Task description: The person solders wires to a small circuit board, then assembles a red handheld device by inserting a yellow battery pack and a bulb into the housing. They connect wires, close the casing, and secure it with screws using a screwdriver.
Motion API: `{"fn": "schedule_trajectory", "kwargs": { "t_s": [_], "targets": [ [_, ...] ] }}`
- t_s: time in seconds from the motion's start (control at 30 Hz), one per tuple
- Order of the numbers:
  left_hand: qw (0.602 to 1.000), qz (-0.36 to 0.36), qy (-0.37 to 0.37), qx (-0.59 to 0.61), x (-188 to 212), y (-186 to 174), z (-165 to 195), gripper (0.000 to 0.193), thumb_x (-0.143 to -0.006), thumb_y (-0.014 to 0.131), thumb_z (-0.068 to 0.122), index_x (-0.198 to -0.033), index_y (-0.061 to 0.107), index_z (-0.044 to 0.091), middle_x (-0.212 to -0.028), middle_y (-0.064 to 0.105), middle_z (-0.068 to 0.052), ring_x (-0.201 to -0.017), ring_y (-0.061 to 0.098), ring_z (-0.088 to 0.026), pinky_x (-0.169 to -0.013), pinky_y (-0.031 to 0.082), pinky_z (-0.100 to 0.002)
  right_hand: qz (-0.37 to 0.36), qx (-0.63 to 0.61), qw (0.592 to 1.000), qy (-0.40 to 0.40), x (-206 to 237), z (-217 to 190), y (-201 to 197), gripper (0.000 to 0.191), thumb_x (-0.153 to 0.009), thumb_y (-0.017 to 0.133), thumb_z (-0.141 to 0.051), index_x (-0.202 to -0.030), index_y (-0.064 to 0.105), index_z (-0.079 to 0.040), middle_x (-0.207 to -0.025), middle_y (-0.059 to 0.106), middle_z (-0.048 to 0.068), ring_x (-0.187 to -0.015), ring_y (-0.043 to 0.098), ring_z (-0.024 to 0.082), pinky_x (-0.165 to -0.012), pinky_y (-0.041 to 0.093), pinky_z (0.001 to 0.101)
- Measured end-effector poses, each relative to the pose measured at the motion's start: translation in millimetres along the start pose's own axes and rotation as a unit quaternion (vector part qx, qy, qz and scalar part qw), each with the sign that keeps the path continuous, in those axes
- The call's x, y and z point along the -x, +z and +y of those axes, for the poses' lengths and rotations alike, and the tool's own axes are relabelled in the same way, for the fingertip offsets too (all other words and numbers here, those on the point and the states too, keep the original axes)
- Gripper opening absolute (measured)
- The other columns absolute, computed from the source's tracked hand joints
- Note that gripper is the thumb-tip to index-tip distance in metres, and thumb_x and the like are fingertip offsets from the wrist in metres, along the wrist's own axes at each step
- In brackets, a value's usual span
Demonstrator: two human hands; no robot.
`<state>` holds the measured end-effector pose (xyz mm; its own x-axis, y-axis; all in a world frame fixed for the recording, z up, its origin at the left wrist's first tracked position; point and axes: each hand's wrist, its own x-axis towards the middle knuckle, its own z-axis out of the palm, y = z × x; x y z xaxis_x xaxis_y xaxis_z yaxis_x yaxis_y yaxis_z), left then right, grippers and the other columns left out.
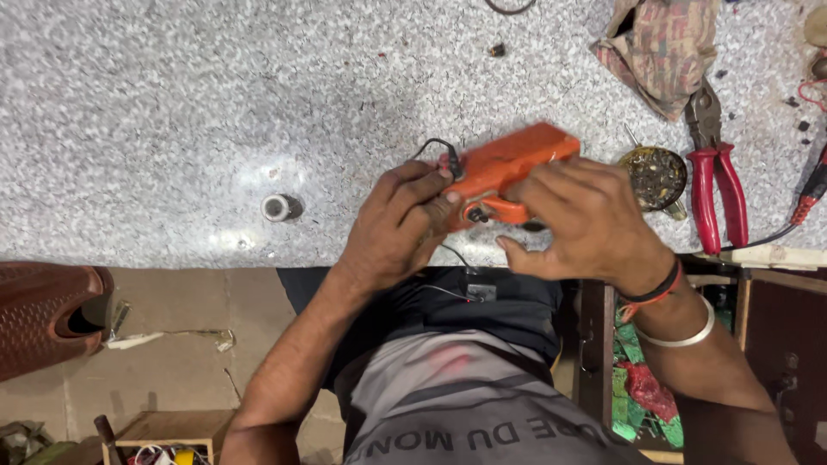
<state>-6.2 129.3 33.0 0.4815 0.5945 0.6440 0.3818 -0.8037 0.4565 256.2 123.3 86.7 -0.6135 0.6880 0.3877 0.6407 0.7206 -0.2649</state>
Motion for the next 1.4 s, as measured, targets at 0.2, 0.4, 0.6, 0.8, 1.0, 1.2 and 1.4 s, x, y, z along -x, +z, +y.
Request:
{"fn": "schedule_trajectory", "kwargs": {
  "t_s": [0.2, 0.4, 0.6, 0.8, 1.0, 1.2, 1.4],
  "targets": [
    [0.992, -0.027, -0.022, -0.121, 4.3, 10.8, -0.7, 0.049, -0.082, 0.082, 0.009, -0.125, 0.060, 0.005, -0.131, 0.058, -0.015, -0.125, 0.056, -0.036, -0.105, 0.051, -0.050, -0.009, 0.053, 0.999, 0.006, 13.0, 1.0, 36.6, 0.033, -0.085, 0.084, -0.037, -0.083, 0.067, -0.009, -0.071, 0.065, 0.005, -0.063, 0.065, 0.025, -0.058, 0.051, 0.0389],
    [0.979, -0.095, -0.156, -0.095, -4.8, 0.3, 11.1, 0.075, -0.075, 0.082, 0.010, -0.141, 0.049, -0.003, -0.136, 0.056, -0.023, -0.122, 0.057, -0.040, -0.105, 0.051, -0.048, 0.025, 0.044, 0.999, 0.001, 22.8, 7.5, 53.8, 0.032, -0.088, 0.083, -0.030, -0.074, 0.063, -0.010, -0.071, 0.064, 0.004, -0.062, 0.065, 0.023, -0.057, 0.050, 0.0374],
    [0.958, -0.156, -0.239, -0.038, -15.9, -6.4, 15.7, 0.085, -0.077, 0.087, 0.042, -0.136, 0.050, -0.008, -0.122, 0.063, -0.022, -0.108, 0.060, -0.040, -0.091, 0.051, -0.047, 0.027, 0.024, 0.999, -0.012, 16.9, 7.8, 48.6, 0.027, -0.087, 0.085, -0.026, -0.078, 0.066, -0.010, -0.072, 0.063, 0.005, -0.067, 0.065, 0.025, -0.062, 0.052, 0.0395],
    [0.961, -0.126, -0.232, -0.085, -6.4, 7.1, 20.6, 0.084, -0.079, 0.087, 0.045, -0.138, 0.052, -0.003, -0.125, 0.063, -0.020, -0.109, 0.060, -0.039, -0.094, 0.051, -0.048, -0.011, -0.111, 0.993, -0.025, 17.4, 21.4, 5.3, 0.024, -0.089, 0.077, -0.025, -0.099, 0.072, -0.004, -0.097, 0.072, 0.009, -0.090, 0.071, 0.027, -0.081, 0.056, 0.0377],
    [0.967, -0.085, -0.207, -0.118, 2.7, 15.0, 23.5, 0.082, -0.079, 0.087, 0.037, -0.144, 0.051, 0.001, -0.134, 0.060, -0.018, -0.116, 0.060, -0.040, -0.097, 0.051, -0.048, 0.113, -0.003, 0.991, 0.070, -13.0, 36.1, -27.1, 0.031, -0.105, 0.048, -0.015, -0.118, 0.067, 0.005, -0.133, 0.065, 0.028, -0.126, 0.060, 0.043, -0.109, 0.046, 0.0495],
    [0.966, -0.091, -0.223, -0.095, -1.0, 15.7, 17.8, 0.082, -0.079, 0.089, 0.039, -0.142, 0.053, 0.000, -0.128, 0.064, -0.019, -0.111, 0.061, -0.041, -0.094, 0.053, -0.048, 0.010, -0.257, 0.965, 0.054, -34.9, 73.7, 29.8, 0.058, -0.122, 0.029, -0.041, -0.138, 0.059, 0.005, -0.147, 0.054, 0.031, -0.138, 0.055, 0.043, -0.119, 0.044, 0.0460],
    [0.982, -0.037, -0.156, -0.099, 2.5, 20.6, 12.5, 0.079, -0.083, 0.090, 0.035, -0.143, 0.052, -0.001, -0.130, 0.066, -0.017, -0.112, 0.064, -0.039, -0.099, 0.054, -0.046, -0.053, -0.416, 0.850, 0.318, -15.3, 90.8, 22.4, 0.077, -0.109, 0.022, -0.057, -0.140, 0.059, 0.004, -0.125, 0.072, 0.021, -0.121, 0.071, 0.030, -0.109, 0.055, 0.0399]
  ]
}}
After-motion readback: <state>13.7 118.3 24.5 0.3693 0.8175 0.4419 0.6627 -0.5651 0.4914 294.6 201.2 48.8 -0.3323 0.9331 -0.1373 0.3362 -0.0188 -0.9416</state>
